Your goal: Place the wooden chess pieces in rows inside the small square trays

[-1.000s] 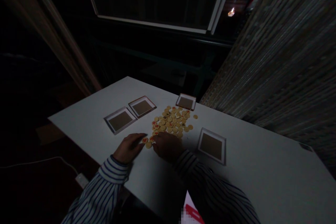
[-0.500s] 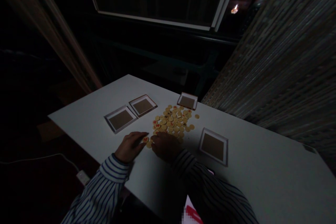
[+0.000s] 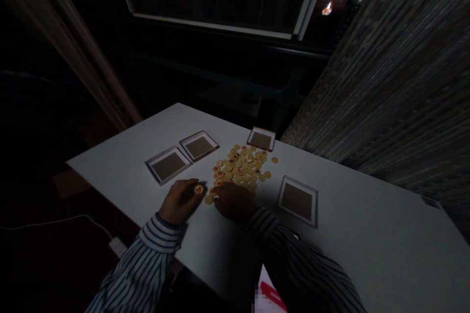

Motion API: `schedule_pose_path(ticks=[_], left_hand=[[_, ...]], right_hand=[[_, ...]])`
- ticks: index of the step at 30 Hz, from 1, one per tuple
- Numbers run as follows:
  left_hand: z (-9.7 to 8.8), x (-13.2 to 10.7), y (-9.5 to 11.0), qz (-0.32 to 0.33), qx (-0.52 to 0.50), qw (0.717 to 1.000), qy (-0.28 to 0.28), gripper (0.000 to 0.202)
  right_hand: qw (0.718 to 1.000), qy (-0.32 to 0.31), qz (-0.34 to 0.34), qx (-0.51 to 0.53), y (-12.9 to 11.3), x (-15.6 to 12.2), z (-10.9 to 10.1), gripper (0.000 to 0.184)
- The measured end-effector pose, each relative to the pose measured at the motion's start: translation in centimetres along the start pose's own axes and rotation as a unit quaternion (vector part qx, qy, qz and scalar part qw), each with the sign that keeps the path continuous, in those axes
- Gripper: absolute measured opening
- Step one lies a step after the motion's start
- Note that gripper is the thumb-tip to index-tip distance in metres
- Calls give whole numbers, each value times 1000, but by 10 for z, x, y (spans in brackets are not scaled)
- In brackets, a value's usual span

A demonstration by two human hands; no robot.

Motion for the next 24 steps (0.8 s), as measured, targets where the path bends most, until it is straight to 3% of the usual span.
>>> schedule_pose_path(ticks=[11, 18, 24], left_hand=[[-16, 11, 35, 5, -54, 998, 44, 27], [-11, 16, 49, 27, -77, 996, 36, 28], [-2, 23, 65, 31, -86, 996, 13, 25]], right_hand=[[999, 31, -5, 43, 1, -7, -25, 28], [985, 84, 14, 152, 12, -15, -48, 21], [968, 110, 65, 218, 28, -25, -55, 18]])
Point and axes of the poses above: each hand's wrist, its own x-axis towards the middle knuckle, its own z-axis out of the palm, y = z × x, the point moved 4 cm from there along x, towards the middle knuckle, and after that the axes turned 1 degree about y, right-handed, at the moved point
